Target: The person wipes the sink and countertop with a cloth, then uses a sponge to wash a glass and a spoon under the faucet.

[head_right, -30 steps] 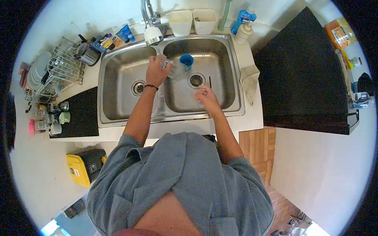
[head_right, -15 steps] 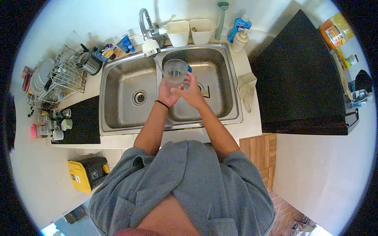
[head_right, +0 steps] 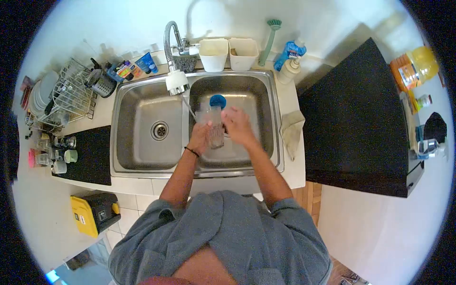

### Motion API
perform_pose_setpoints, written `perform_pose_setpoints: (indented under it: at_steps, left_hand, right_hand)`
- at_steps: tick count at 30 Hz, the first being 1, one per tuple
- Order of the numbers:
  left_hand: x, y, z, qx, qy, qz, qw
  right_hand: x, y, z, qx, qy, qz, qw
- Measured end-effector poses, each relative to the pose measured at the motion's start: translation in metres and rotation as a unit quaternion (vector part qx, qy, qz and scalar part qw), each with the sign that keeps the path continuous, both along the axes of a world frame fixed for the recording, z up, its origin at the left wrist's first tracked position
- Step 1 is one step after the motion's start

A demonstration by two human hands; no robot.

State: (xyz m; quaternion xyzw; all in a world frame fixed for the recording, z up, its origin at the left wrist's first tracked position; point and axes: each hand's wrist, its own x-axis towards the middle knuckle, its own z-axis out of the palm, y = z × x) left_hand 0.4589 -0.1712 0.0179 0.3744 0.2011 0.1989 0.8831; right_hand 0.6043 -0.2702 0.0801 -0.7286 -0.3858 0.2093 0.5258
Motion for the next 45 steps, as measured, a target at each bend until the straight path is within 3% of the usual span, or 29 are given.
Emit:
perform_pose_setpoints:
  at_steps: [1,3,4,7,8,11,13,14,16,17,20,23,26,27,30,34,35,38,39,40,42,45]
  left_hand:
    - [-0.001,-0.003,-0.004,-0.072,0.005,-0.016,0.997]
    - [0.003,-0.017,-0.004,-0.201,0.036,0.013,0.979]
    - [0.005,-0.023,-0.001,-0.265,0.051,0.029,0.962]
    - [0.007,-0.031,0.003,-0.402,-0.014,0.005,0.915]
    - [0.009,-0.035,0.007,-0.399,0.007,0.016,0.917]
    - [0.01,-0.044,0.011,-0.389,0.061,0.035,0.919]
    - [0.013,-0.045,0.005,-0.38,0.076,0.035,0.921]
    - [0.015,-0.044,0.003,-0.39,0.067,0.033,0.918]
    - [0.014,-0.046,-0.001,-0.411,0.056,0.026,0.91]
    - [0.012,-0.046,-0.005,-0.409,0.068,0.023,0.91]
    - [0.011,-0.047,-0.012,-0.389,0.087,0.025,0.917]
    - [0.007,-0.05,-0.007,-0.379,0.086,0.044,0.92]
    - [0.003,-0.051,-0.01,-0.382,0.102,0.048,0.917]
    - [0.005,-0.05,-0.005,-0.362,0.112,0.053,0.924]
    - [0.003,-0.051,-0.005,-0.336,0.118,0.048,0.933]
    - [-0.002,-0.048,-0.012,-0.35,0.096,0.035,0.931]
    - [-0.003,-0.048,-0.014,-0.349,0.094,0.038,0.931]
    - [-0.003,-0.049,-0.002,-0.322,0.113,0.058,0.938]
    - [-0.001,-0.051,0.019,-0.3,0.132,0.077,0.942]
    - [0.001,-0.054,0.031,-0.278,0.151,0.097,0.944]
    - [0.0,-0.057,0.023,-0.277,0.132,0.083,0.948]
    - [-0.006,-0.067,0.027,-0.28,0.131,0.098,0.946]
  right_hand:
    - [0.013,0.004,0.044,-0.016,-0.026,0.013,0.999]
    - [0.07,0.04,0.072,0.032,-0.013,-0.064,0.997]
    - [0.112,0.065,0.067,0.023,-0.154,-0.095,0.983]
    - [0.18,0.138,0.094,-0.061,-0.272,-0.051,0.959]
    - [0.198,0.161,0.09,-0.111,-0.321,-0.028,0.94]
    - [0.204,0.211,0.108,-0.129,-0.316,0.068,0.937]
    - [0.195,0.245,0.112,-0.149,-0.334,0.207,0.907]
    - [0.187,0.259,0.109,-0.161,-0.338,0.277,0.885]
    - [0.174,0.291,0.087,-0.303,-0.444,0.337,0.773]
    - [0.171,0.303,0.077,-0.366,-0.491,0.36,0.704]
    - [0.157,0.311,0.073,-0.384,-0.422,0.346,0.745]
    - [0.151,0.326,0.061,-0.418,-0.462,0.337,0.706]
    - [0.15,0.323,0.06,-0.448,-0.458,0.397,0.657]
    - [0.147,0.321,0.066,-0.461,-0.489,0.407,0.619]
    - [0.16,0.327,0.032,-0.386,-0.379,0.325,0.776]
    - [0.158,0.315,0.074,-0.421,-0.364,0.401,0.728]
    - [0.172,0.323,0.058,-0.375,-0.378,0.39,0.751]
    - [0.17,0.318,0.054,-0.461,-0.239,0.368,0.771]
    - [0.169,0.315,0.051,-0.41,-0.243,0.356,0.804]
    - [0.169,0.312,0.052,-0.366,-0.36,0.349,0.784]
    - [0.169,0.325,0.038,-0.372,-0.446,0.341,0.739]
    - [0.165,0.326,0.036,-0.354,-0.391,0.32,0.787]
